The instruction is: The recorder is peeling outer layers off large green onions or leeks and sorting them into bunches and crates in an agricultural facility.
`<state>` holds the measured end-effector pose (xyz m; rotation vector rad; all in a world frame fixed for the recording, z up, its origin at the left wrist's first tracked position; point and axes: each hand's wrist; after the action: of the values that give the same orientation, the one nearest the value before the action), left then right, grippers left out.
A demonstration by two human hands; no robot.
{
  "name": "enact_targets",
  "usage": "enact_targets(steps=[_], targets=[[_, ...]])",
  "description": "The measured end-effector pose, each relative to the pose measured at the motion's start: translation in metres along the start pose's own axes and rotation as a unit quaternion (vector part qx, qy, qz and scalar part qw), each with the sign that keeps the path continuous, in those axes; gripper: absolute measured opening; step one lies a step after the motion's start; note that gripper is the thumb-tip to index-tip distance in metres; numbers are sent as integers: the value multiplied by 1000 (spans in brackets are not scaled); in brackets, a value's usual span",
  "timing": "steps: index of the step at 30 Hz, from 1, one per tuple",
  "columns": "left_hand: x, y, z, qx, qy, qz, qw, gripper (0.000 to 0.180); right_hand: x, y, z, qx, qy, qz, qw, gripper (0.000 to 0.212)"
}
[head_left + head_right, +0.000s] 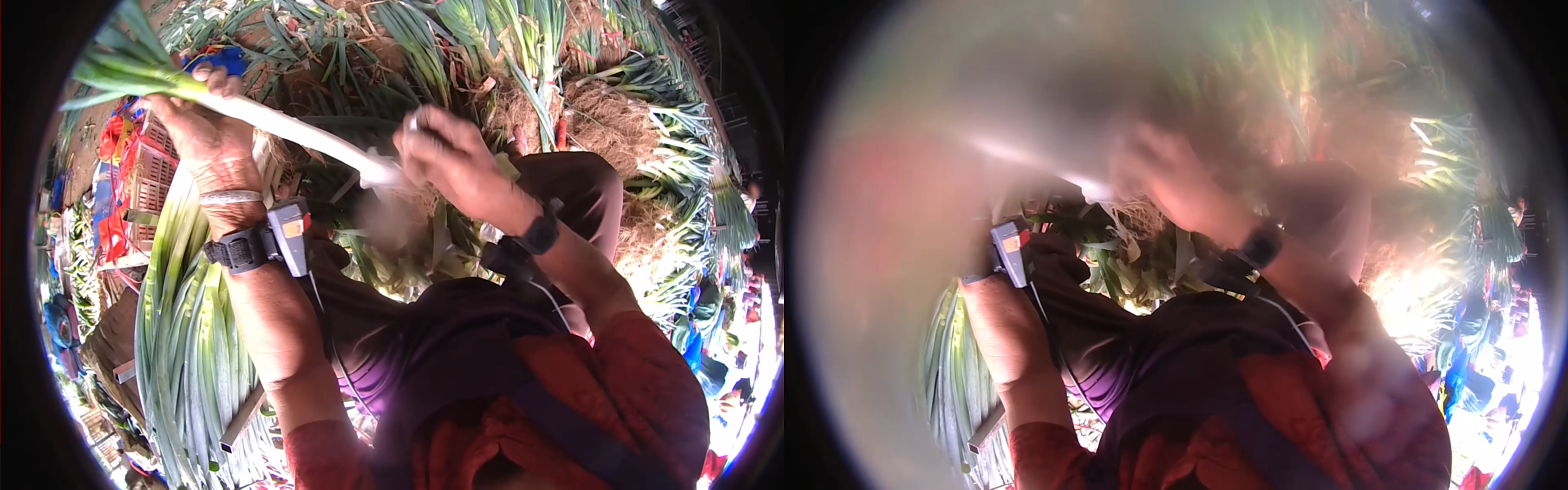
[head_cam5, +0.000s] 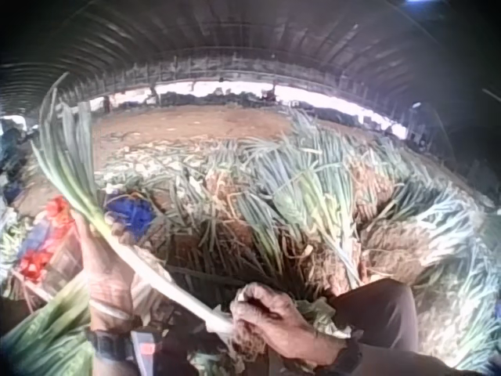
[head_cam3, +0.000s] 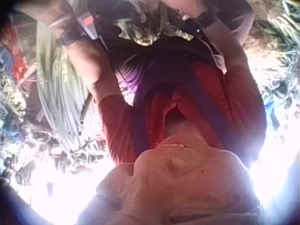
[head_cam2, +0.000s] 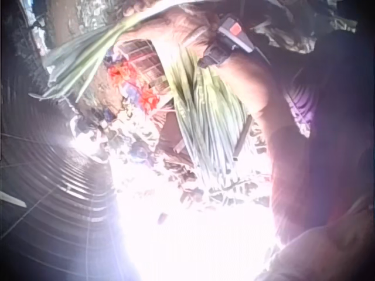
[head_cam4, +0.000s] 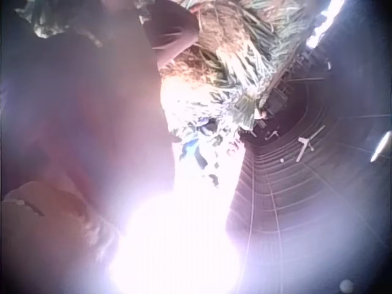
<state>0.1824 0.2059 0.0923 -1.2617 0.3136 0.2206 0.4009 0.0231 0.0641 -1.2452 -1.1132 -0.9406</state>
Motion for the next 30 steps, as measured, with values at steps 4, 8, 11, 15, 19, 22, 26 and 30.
enact_targets(steps=[4, 8, 11, 15, 19, 22, 26, 30], targets=[[-21, 10, 12, 10, -34, -5, 999, 52, -40, 34, -54, 17, 73, -504, 860, 13], [-25, 18, 13, -5, -19, -16, 1000, 50, -19, 31, -50, 9, 134, -543, 829, 18], [-9, 13, 10, -4, -23, 30, 999, 49, 2, 8, -21, -10, 158, -585, 796, 20], [3, 14, 11, 62, 5, 62, 996, 51, -26, 2, 19, 105, 86, -730, 669, 23], [41, -30, -12, 32, 18, 156, 987, 41, -22, 7, 19, 80, 153, -583, 794, 18], [60, -22, -30, 27, 36, 270, 962, 27, -3, -10, 24, 34, 199, -530, 824, 15], [82, -28, -41, -18, 47, 260, 964, 23, -2, -13, 28, 52, 200, -622, 755, 15], [78, -27, -37, -27, 63, 263, 962, 21, -2, -17, 11, 44, 295, -749, 591, 26]])
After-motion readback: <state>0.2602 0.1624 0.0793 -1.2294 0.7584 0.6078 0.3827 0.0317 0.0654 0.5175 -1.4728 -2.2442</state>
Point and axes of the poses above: each hand's wrist, its own z-axis towards the middle knuckle, its own y-axis out of the back of the hand, x = y × z, and after that the axes turned 8 degrees about -z, right-handed
